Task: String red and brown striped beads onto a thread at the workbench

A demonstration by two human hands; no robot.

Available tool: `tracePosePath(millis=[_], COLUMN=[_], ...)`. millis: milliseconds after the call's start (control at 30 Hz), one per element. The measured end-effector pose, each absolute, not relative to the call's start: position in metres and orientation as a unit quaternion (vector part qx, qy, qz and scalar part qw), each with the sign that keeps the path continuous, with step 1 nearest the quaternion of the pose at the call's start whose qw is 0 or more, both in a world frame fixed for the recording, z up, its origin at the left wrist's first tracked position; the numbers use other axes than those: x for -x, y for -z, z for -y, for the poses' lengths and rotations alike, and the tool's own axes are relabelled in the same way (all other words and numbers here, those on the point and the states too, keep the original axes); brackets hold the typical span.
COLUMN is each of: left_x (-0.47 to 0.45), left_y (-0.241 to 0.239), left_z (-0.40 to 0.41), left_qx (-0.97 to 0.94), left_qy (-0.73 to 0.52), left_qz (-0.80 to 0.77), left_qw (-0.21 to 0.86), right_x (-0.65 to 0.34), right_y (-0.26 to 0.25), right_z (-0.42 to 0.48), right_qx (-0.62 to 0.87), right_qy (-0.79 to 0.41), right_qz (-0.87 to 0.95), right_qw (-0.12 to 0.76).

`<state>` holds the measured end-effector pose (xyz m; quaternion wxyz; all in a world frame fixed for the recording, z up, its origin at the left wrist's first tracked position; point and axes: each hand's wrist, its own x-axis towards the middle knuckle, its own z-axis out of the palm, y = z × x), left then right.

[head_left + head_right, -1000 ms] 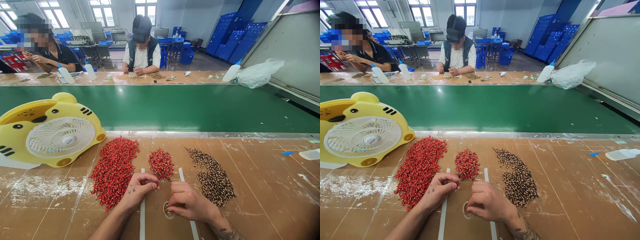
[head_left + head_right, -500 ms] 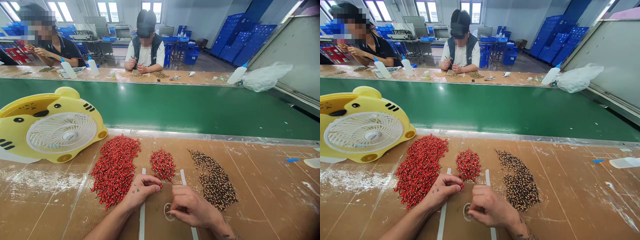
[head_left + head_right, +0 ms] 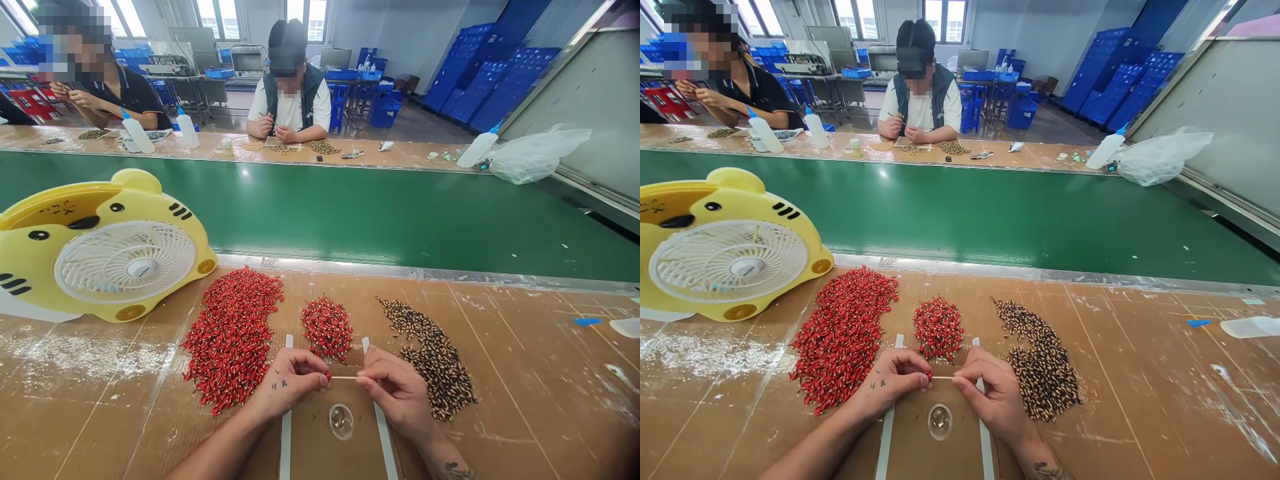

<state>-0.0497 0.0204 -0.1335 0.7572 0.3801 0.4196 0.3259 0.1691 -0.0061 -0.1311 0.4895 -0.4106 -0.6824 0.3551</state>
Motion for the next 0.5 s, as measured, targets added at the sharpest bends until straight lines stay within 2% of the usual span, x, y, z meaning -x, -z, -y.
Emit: tracePosePath(millis=[500], left_x=[0.0513], left_y=[0.1346], left_z=[-0.0218], left_qx=[-0.387], left_qy=[-0.325], left_qz=[-0.403], left_qw=[0.763], right_x=[-0.1665], right_y=[0.1386], right_z=[0.0051], right_qx=[0.464], right_qy=[-0.323], right_qz=[0.698], right_qw=[0.439])
